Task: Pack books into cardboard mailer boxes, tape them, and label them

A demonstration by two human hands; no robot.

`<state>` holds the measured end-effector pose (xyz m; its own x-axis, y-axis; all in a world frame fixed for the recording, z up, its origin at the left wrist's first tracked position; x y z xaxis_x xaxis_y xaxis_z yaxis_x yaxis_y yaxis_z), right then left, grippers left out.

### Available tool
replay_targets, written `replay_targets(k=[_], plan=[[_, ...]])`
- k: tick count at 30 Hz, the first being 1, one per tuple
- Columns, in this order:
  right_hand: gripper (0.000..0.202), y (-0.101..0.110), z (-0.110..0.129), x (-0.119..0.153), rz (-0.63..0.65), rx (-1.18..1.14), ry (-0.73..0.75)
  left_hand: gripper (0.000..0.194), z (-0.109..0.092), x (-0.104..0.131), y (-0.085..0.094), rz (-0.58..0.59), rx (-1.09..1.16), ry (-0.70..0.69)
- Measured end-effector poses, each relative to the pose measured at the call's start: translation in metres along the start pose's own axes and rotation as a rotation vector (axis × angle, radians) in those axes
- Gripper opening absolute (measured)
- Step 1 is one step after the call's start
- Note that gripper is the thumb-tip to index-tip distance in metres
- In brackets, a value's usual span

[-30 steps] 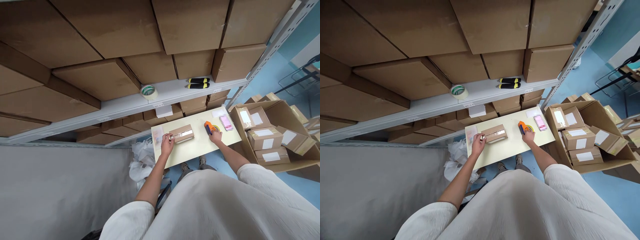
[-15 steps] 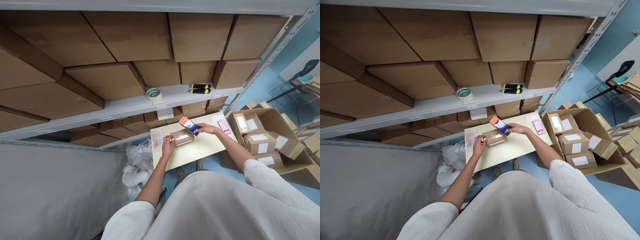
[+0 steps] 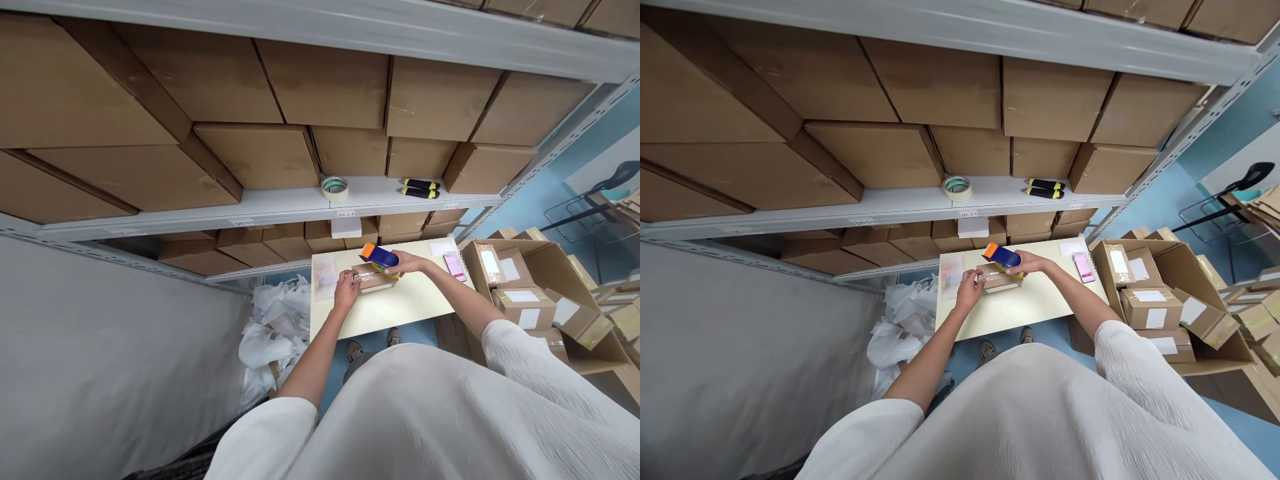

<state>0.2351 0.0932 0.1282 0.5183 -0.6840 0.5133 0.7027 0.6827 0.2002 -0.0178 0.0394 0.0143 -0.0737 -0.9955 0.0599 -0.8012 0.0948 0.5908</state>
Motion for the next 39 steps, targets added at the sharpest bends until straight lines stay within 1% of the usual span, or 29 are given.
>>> replay_targets(k=[3,9,12,15,17,19,22,24,27,31,36,39], plan=[[0.067,-0.003,0.001,0.001,-0.049,0.069,0.023,0.028,0.000,0.000,0.000,0.000,0.001,-0.010],[0.059,-0.004,0.000,0.002,-0.090,0.121,0.018,0.028,0.001,-0.001,-0.001,0.006,0.003,-0.014],[0.055,-0.003,0.001,0.003,-0.120,0.185,0.022,0.028,0.002,-0.001,-0.002,0.009,0.012,-0.020],[0.061,-0.002,0.002,0.003,-0.171,0.229,0.041,0.027,0.002,-0.001,-0.002,0.009,0.012,-0.024],[0.066,-0.003,0.002,0.003,-0.181,0.234,0.062,0.028,0.002,-0.002,-0.001,0.008,0.006,-0.020],[0.065,-0.003,0.004,0.003,-0.189,0.258,0.093,0.027,0.002,-0.002,-0.001,0.008,0.001,-0.017],[0.056,0.001,0.009,0.004,-0.270,0.406,0.133,0.027,0.001,-0.002,-0.001,0.010,-0.006,-0.016],[0.050,0.002,0.010,0.003,-0.325,0.519,0.119,0.027,0.001,-0.002,-0.001,0.013,-0.008,-0.012],[0.049,0.001,0.009,-0.001,-0.358,0.604,0.080,0.028,0.001,-0.002,-0.001,0.014,-0.011,-0.008],[0.049,-0.001,0.009,-0.006,-0.355,0.614,0.075,0.028,0.001,-0.001,-0.001,0.010,-0.016,-0.029],[0.046,-0.002,0.015,-0.011,-0.255,0.643,0.142,0.031,0.001,-0.003,0.000,0.016,-0.009,-0.023],[0.043,-0.001,0.017,-0.014,-0.226,0.700,0.169,0.033,0.001,-0.003,0.001,0.026,0.029,0.007]])
Point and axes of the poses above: each hand's wrist, its own x-axis away from the middle knuckle, its own y-axis out of the back of the hand, z = x × y, the point moved 6 cm from there along -x, towards the middle knuckle, and after that the axes turned 4 degrees about z, right-handed, at the moved point
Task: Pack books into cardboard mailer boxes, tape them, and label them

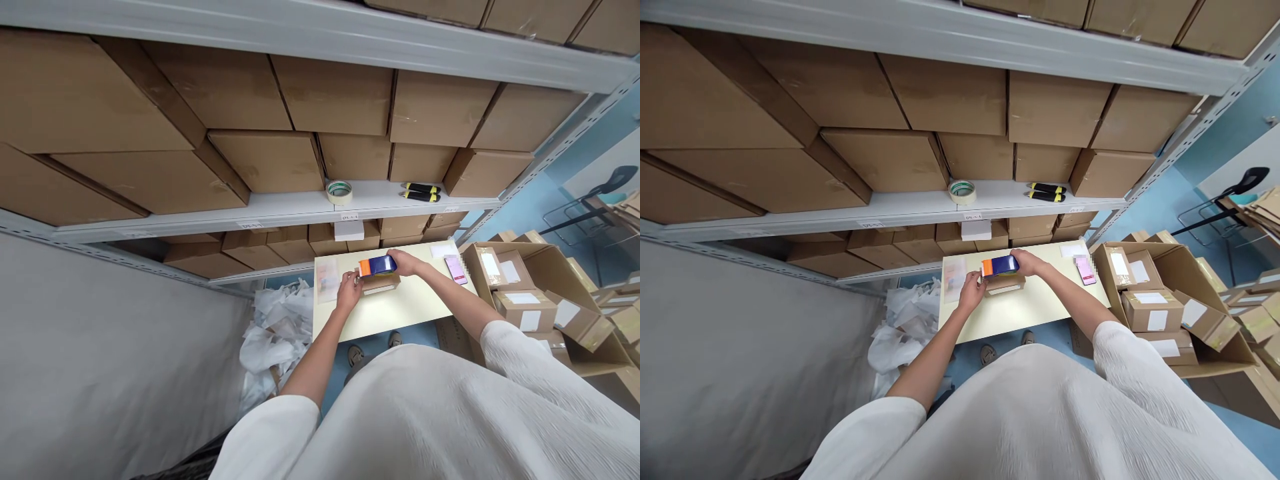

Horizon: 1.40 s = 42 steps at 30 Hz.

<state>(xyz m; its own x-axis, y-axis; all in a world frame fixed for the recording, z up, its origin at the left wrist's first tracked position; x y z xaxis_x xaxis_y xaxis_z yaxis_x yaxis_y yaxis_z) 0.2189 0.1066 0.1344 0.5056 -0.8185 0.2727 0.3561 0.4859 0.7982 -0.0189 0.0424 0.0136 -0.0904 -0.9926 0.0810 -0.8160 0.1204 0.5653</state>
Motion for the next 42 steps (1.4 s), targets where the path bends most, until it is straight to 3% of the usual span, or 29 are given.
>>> replay_targets(k=[3,8,14,19,23,28,36,42], plan=[[0.042,-0.001,-0.004,-0.002,0.021,0.029,0.005,0.028,-0.003,0.000,0.006,-0.007,0.090,0.013],[0.041,-0.004,-0.009,-0.002,0.030,0.031,0.020,0.020,-0.012,-0.001,0.031,-0.160,0.339,0.080],[0.040,-0.009,-0.010,-0.003,0.010,0.006,0.026,0.030,-0.035,-0.008,0.030,-0.057,0.705,0.207],[0.042,-0.011,-0.011,-0.004,0.017,0.008,0.031,0.036,-0.048,-0.009,0.024,-0.031,0.750,0.225],[0.041,-0.011,-0.012,-0.003,0.010,0.003,0.034,0.035,-0.042,-0.010,0.030,-0.103,0.796,0.275],[0.041,-0.012,-0.014,-0.002,0.004,0.000,0.032,0.029,-0.039,-0.011,0.033,-0.105,0.824,0.317],[0.036,-0.010,-0.008,0.000,-0.004,-0.027,0.047,0.026,-0.051,-0.009,0.017,0.066,0.945,0.443],[0.036,-0.007,-0.005,0.003,-0.011,-0.018,0.038,0.018,-0.053,-0.014,0.014,0.042,0.941,0.486]])
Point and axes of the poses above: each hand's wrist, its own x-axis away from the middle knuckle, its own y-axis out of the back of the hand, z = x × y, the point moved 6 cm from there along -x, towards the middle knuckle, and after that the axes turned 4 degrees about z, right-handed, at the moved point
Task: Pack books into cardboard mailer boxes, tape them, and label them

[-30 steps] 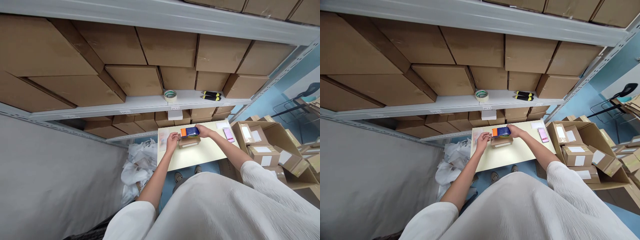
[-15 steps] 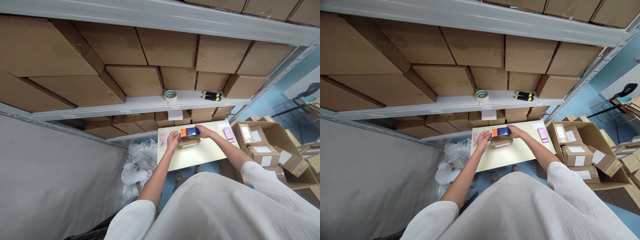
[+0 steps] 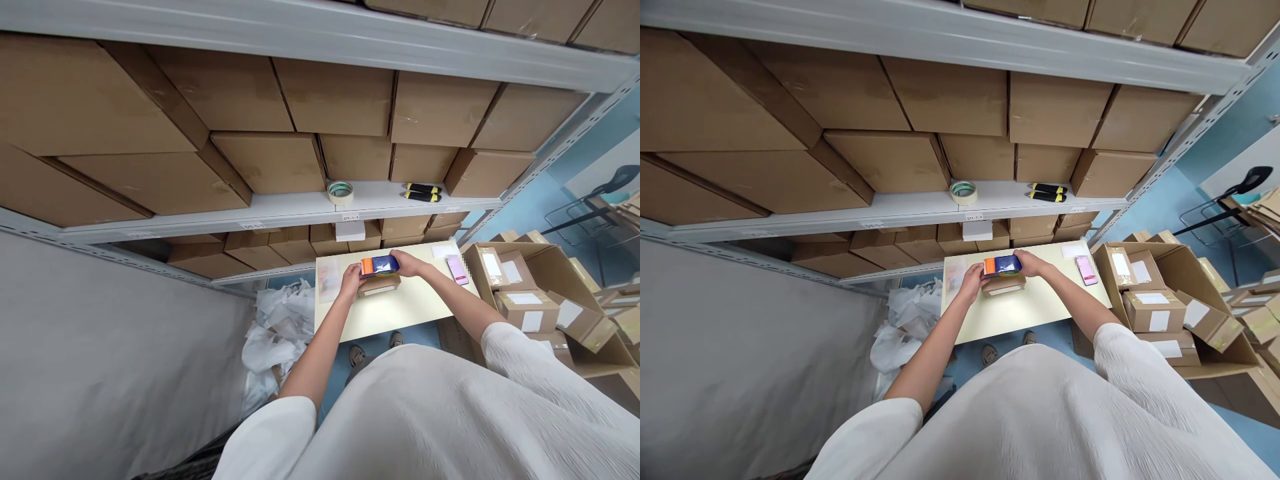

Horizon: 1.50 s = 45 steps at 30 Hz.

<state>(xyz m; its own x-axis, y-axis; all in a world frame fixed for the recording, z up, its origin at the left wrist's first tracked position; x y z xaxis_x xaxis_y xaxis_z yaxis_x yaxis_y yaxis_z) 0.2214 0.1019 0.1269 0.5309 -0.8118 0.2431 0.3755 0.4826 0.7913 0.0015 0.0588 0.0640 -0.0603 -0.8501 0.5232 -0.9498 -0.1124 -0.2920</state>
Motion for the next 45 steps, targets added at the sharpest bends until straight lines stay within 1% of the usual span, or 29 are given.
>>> replay_targets(k=[3,6,10,13,17,22,26,29,34,38,42,45], plan=[[0.037,0.001,0.001,0.001,0.004,-0.012,-0.008,0.025,-0.001,-0.002,-0.006,0.027,0.062,0.016],[0.038,0.003,0.003,0.003,0.000,-0.025,-0.016,0.030,-0.003,-0.002,-0.009,0.049,0.052,0.023],[0.038,0.003,0.005,0.005,-0.002,-0.044,-0.013,0.030,-0.004,0.000,-0.007,0.085,0.011,0.013],[0.038,0.003,0.006,0.006,0.001,-0.050,-0.017,0.034,-0.005,0.002,-0.004,0.119,-0.003,0.014],[0.037,0.004,0.005,0.007,0.006,-0.053,-0.012,0.036,-0.005,0.003,-0.002,0.116,0.022,0.044],[0.036,0.006,0.003,0.009,0.001,-0.087,0.019,0.031,-0.008,0.005,-0.004,0.120,0.030,0.074],[0.038,0.007,0.001,0.010,-0.014,-0.096,0.026,0.033,-0.012,0.006,-0.006,0.146,0.046,0.056],[0.039,0.009,0.001,0.011,-0.019,-0.111,0.034,0.035,-0.014,0.008,-0.004,0.144,0.033,0.033],[0.038,0.010,0.002,0.014,-0.024,-0.135,0.029,0.031,-0.014,0.009,0.005,0.129,-0.005,0.026],[0.038,0.009,0.000,0.014,-0.032,-0.136,0.019,0.031,-0.015,0.010,0.012,0.124,0.037,0.000],[0.038,0.009,-0.001,0.013,-0.044,-0.149,0.016,0.035,-0.018,0.010,0.011,0.156,0.065,-0.031],[0.042,0.010,-0.002,0.013,-0.042,-0.175,0.005,0.031,-0.018,0.009,0.008,0.172,-0.006,-0.059]])
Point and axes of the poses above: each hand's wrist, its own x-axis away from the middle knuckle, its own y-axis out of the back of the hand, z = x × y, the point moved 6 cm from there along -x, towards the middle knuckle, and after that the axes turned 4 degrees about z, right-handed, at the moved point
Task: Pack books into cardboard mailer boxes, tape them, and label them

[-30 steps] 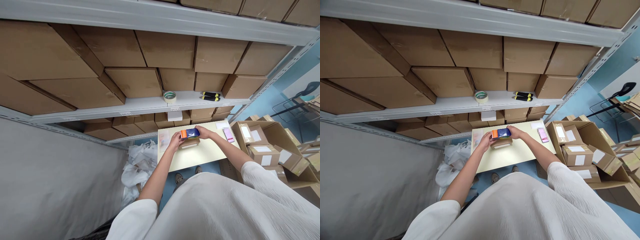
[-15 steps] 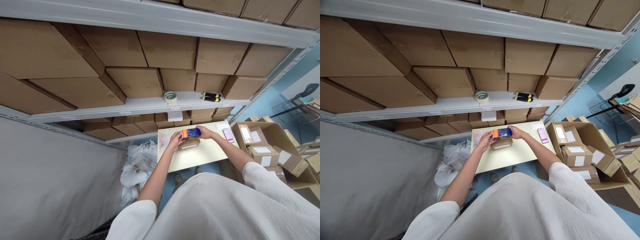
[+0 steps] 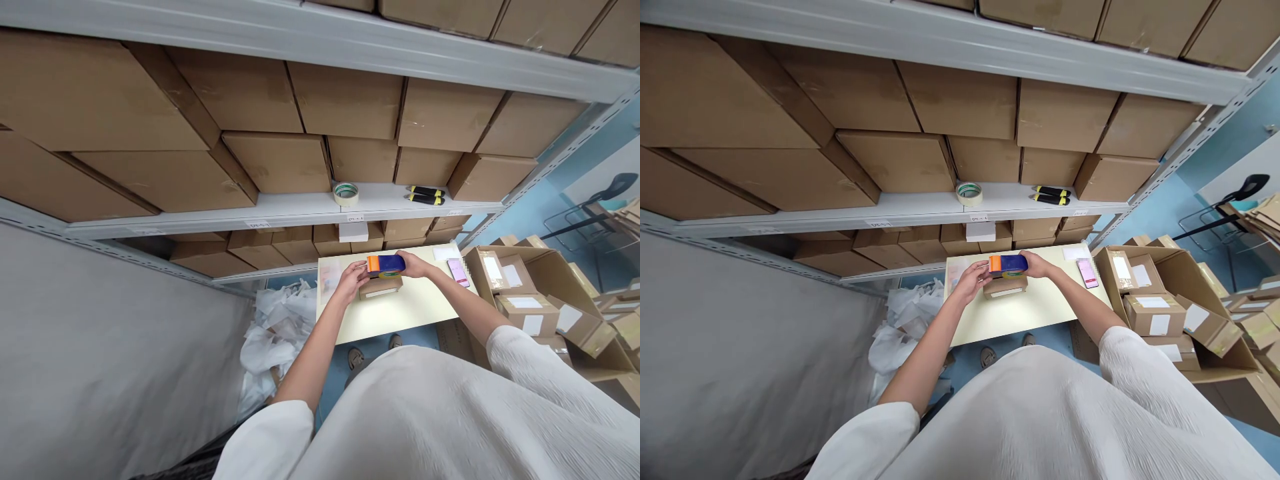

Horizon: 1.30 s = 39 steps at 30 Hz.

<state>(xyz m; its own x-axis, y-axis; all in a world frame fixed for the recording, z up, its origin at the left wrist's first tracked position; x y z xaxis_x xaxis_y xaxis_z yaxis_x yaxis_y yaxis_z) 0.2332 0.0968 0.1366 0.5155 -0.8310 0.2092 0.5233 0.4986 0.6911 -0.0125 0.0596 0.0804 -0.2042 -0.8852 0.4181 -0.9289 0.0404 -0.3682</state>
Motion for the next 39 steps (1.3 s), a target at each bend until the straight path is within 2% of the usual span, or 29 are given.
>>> replay_targets(k=[2,7,10,14,18,25,30,39], plan=[[0.046,0.000,-0.001,0.000,0.003,-0.024,-0.015,0.027,0.001,0.000,0.002,-0.019,-0.120,-0.040],[0.049,-0.006,-0.007,0.003,-0.008,-0.088,-0.042,0.020,0.009,0.008,0.004,-0.029,-0.585,-0.230],[0.046,-0.014,-0.012,0.005,-0.031,-0.140,-0.033,0.018,0.016,0.012,0.003,-0.013,-0.732,-0.276],[0.046,-0.020,-0.019,0.005,-0.070,-0.143,-0.036,0.018,0.019,0.008,0.006,-0.030,-0.737,-0.279],[0.050,-0.015,-0.024,0.006,-0.101,-0.057,-0.054,0.018,0.019,0.004,0.007,-0.031,-0.701,-0.265],[0.051,-0.014,-0.026,0.010,-0.048,0.025,-0.087,0.015,0.020,0.004,0.000,-0.027,-0.725,-0.259],[0.055,-0.012,-0.030,0.011,-0.043,0.013,-0.108,0.012,0.023,0.004,0.004,-0.019,-0.759,-0.268],[0.050,-0.014,-0.042,0.012,-0.058,-0.022,-0.098,0.037,0.031,0.002,0.004,0.096,-1.160,-0.296]])
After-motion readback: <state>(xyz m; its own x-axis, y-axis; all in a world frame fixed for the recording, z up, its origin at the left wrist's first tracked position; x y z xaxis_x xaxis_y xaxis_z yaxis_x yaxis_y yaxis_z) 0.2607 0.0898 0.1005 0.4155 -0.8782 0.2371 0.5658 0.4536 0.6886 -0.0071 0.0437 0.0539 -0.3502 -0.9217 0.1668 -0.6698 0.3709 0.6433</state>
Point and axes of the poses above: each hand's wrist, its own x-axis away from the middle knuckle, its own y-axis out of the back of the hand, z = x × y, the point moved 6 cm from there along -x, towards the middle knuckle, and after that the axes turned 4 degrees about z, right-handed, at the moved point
